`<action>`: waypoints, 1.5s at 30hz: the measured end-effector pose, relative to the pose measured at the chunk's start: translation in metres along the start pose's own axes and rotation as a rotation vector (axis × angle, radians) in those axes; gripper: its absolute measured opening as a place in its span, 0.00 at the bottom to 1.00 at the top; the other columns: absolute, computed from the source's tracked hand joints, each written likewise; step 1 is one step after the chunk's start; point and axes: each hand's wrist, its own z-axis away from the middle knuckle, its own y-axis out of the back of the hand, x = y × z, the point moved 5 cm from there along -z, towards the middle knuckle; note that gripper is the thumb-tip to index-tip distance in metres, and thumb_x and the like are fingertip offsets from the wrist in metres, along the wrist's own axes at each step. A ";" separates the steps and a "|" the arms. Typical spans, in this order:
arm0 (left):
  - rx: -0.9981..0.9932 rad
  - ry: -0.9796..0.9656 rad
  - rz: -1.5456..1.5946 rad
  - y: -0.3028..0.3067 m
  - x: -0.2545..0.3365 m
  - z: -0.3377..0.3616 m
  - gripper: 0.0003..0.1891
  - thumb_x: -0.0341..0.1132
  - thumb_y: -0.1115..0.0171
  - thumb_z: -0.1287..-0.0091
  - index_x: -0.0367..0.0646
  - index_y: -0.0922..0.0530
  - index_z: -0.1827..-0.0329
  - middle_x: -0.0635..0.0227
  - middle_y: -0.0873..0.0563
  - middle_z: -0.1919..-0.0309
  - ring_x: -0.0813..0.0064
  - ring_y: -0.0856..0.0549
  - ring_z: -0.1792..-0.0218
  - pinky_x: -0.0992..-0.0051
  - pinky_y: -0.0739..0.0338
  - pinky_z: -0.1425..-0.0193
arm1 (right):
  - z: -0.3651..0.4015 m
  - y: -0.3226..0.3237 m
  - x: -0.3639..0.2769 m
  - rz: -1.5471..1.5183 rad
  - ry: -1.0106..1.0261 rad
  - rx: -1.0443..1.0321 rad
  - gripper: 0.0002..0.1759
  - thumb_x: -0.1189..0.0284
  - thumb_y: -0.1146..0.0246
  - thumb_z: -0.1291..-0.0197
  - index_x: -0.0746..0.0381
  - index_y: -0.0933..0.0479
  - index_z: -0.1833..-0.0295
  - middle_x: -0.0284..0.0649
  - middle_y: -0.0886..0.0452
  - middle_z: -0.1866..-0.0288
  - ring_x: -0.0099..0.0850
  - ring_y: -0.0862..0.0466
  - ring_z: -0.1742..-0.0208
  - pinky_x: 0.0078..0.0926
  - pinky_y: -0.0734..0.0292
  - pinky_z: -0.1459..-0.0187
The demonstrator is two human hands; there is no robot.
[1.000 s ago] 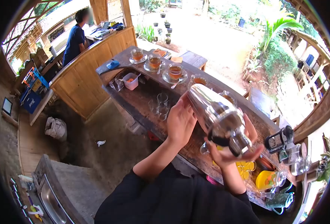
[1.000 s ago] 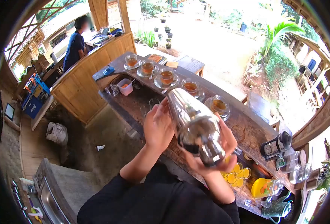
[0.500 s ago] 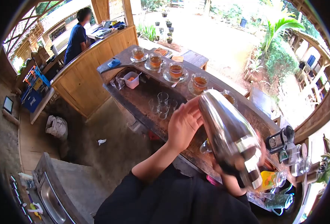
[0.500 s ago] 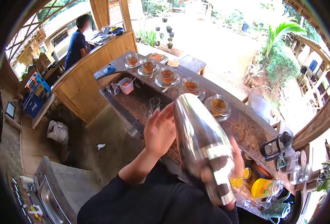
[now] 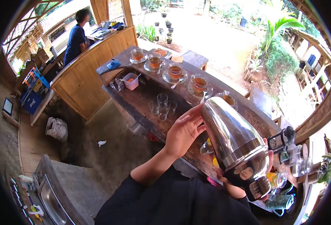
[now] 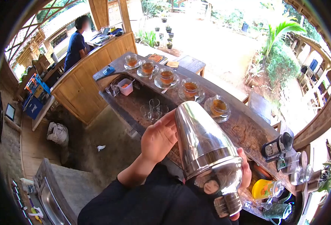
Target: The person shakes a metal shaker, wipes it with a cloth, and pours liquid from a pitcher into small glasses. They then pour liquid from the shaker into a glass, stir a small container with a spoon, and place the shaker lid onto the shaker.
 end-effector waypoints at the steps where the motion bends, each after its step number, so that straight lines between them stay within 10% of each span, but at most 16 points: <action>1: 0.007 0.001 0.002 0.001 0.000 0.000 0.34 0.47 0.56 0.27 0.32 0.42 0.24 0.57 0.33 0.26 0.65 0.35 0.25 0.64 0.46 0.21 | 0.003 0.002 0.004 -0.072 -0.020 -0.007 0.33 0.53 0.44 0.30 0.67 0.34 0.31 0.56 0.26 0.34 0.51 0.22 0.37 0.50 0.29 0.33; 45: 0.160 0.010 -0.017 0.019 -0.017 0.003 0.35 0.47 0.53 0.27 0.40 0.47 0.21 0.64 0.37 0.23 0.70 0.39 0.23 0.65 0.46 0.22 | -0.007 -0.024 -0.008 -0.169 -0.269 -0.324 0.71 0.49 0.22 0.60 0.73 0.61 0.25 0.59 0.47 0.27 0.53 0.37 0.26 0.51 0.42 0.27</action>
